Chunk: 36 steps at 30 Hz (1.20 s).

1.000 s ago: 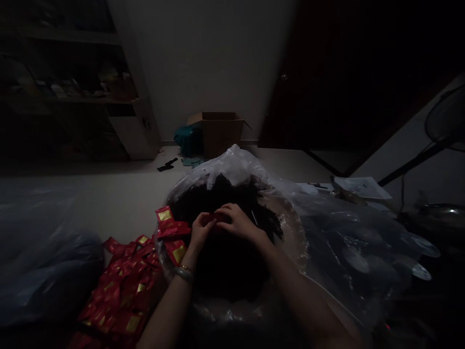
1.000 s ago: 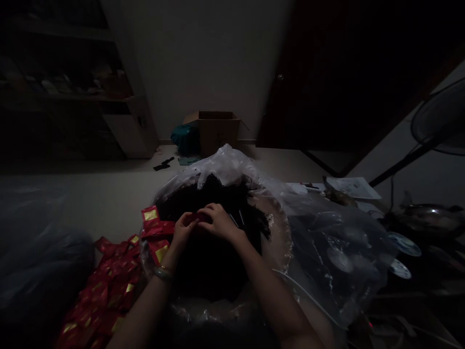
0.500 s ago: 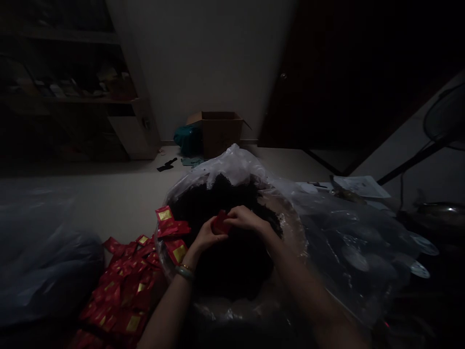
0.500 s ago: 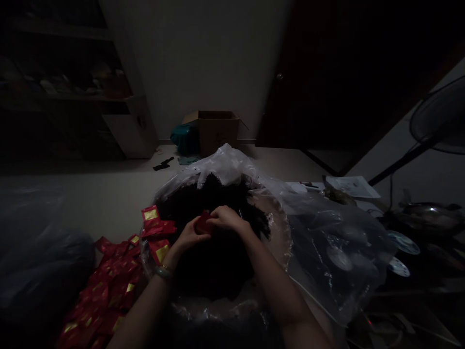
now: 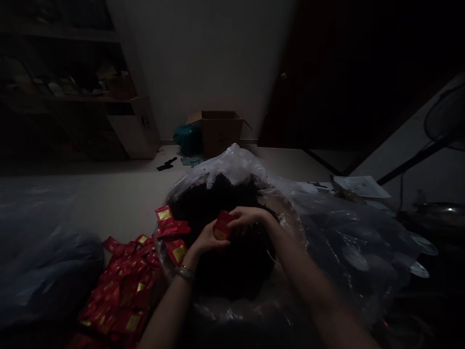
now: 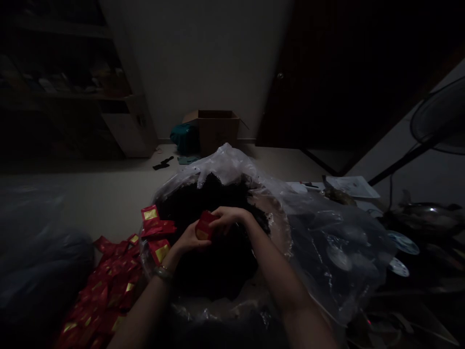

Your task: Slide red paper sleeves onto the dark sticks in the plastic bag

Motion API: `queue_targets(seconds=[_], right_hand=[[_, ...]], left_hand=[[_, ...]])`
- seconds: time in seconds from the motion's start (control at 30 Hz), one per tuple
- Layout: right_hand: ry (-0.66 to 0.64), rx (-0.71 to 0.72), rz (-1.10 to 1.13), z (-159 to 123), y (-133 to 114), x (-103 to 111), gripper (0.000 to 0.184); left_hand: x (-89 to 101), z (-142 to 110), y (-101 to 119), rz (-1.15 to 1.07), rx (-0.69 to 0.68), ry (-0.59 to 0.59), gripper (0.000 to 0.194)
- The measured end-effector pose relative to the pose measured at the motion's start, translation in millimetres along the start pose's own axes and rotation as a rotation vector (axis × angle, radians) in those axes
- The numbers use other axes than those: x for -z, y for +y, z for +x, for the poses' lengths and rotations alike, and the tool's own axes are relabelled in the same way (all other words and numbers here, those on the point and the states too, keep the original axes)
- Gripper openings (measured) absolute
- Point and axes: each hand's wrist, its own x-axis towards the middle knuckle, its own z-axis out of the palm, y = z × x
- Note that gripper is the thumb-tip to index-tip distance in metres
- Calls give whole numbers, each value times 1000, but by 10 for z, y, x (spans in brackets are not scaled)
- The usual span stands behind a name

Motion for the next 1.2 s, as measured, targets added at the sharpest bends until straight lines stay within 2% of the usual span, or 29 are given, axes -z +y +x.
queue_targets(seconds=[0.1, 0.2, 0.3, 0.43, 0.5, 0.63, 0.73, 0.9, 1.2], right_hand=[[46, -54, 94, 42, 2, 39, 46], [81, -12, 111, 68, 45, 88, 44], [23, 28, 60, 71, 79, 138, 36], [-89, -92, -36, 134, 81, 159, 36], [-85, -140, -104, 200, 75, 137, 33], [60, -89, -274, 312, 61, 46, 22], [172, -25, -367, 322, 32, -17, 21], [280, 27, -413, 246, -71, -62, 19], [425, 82, -334, -69, -297, 58, 17]], left_hand=[[17, -2, 24, 8, -8, 31, 73], [21, -5, 54, 45, -16, 25, 73], [9, -14, 61, 108, -20, 0, 71], [-5, -26, 34, 226, -13, 14, 65], [-4, -26, 19, 280, -1, 25, 64], [-2, -21, 6, 377, 1, 67, 67], [-23, -22, 5, 456, -13, 139, 72], [-92, -16, -17, 546, -82, 333, 71], [-47, 26, -162, 534, -169, 485, 61]])
